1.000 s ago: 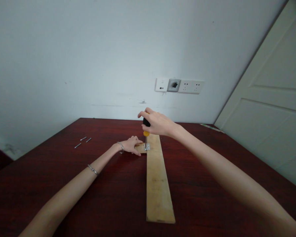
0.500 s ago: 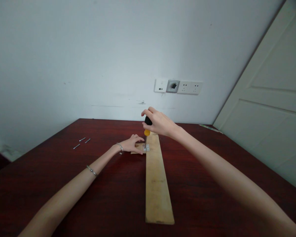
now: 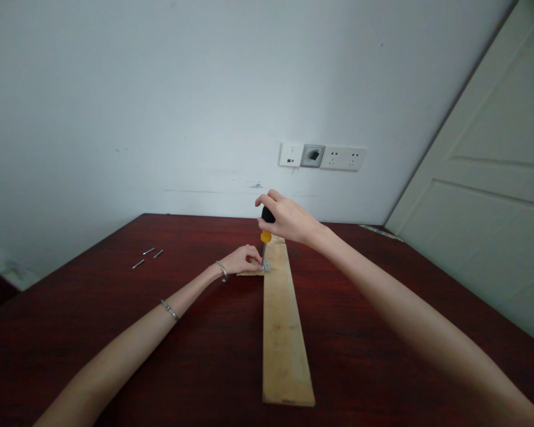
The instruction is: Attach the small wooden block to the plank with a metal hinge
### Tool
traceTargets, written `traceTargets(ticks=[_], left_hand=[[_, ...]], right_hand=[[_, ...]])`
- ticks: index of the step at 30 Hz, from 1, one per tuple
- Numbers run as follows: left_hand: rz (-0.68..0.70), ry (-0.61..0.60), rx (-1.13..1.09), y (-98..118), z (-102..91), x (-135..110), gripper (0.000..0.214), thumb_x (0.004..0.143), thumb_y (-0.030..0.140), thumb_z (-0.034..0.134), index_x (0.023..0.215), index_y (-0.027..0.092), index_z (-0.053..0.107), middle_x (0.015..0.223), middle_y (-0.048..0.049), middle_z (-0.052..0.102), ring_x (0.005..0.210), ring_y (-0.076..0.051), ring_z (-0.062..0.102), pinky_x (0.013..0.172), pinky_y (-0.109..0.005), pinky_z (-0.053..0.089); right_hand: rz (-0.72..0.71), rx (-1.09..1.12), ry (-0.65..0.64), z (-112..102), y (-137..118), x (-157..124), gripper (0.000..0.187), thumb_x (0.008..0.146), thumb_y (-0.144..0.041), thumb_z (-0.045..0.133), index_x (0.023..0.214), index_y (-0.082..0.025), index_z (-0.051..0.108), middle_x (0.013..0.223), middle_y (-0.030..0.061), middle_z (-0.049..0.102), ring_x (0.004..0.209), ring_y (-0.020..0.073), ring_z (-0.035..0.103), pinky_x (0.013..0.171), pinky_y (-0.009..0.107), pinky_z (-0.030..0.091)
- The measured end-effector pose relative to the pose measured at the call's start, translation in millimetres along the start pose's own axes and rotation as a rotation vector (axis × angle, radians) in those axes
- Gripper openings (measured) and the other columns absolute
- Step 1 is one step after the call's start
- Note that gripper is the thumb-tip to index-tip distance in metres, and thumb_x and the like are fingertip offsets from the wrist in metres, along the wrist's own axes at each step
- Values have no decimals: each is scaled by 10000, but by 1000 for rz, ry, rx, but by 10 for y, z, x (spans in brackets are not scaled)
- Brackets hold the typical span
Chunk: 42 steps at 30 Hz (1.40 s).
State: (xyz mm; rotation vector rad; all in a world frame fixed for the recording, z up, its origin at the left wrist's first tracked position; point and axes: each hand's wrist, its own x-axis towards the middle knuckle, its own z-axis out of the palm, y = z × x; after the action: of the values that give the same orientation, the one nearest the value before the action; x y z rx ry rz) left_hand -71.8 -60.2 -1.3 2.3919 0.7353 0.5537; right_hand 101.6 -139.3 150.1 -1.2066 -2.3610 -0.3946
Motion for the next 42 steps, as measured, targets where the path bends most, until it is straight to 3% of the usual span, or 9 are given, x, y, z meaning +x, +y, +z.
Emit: traceTargets(ticks=[10,20,28,42], left_hand=[[-1,68,-122,3,109,3,105,727,242,660,741,141,680,763,-5,555,618,-96,437,574,-221,349],[-22,83,-80,69,104,-4,111,732,236,652,700,131,640,692,14,525,587,-84,400,554,-208,342],[-4,127,-110,31,105,4,127,726,242,640,694,120,626,673,15,529,562,-79,402,543,-211,335],[-18,128,-64,4,121,4,82,728,207,636,712,126,641,744,-6,587,631,-104,482,594,-218,377]], right_hand=[[37,4,13,7,20,-21,397,819,-313,463,1193,-186,423,1092,98,520,762,181,550,666,296,395],[116,134,130,62,78,-56,431,812,-318,507,1202,-170,394,1140,128,529,833,210,561,742,342,428],[78,214,202,118,153,-63,442,839,-289,501,1245,-131,424,1112,139,520,848,200,565,820,353,442],[6,386,137,116,215,-59,542,789,-133,443,1327,-153,379,1228,141,483,1066,216,509,840,368,472]])
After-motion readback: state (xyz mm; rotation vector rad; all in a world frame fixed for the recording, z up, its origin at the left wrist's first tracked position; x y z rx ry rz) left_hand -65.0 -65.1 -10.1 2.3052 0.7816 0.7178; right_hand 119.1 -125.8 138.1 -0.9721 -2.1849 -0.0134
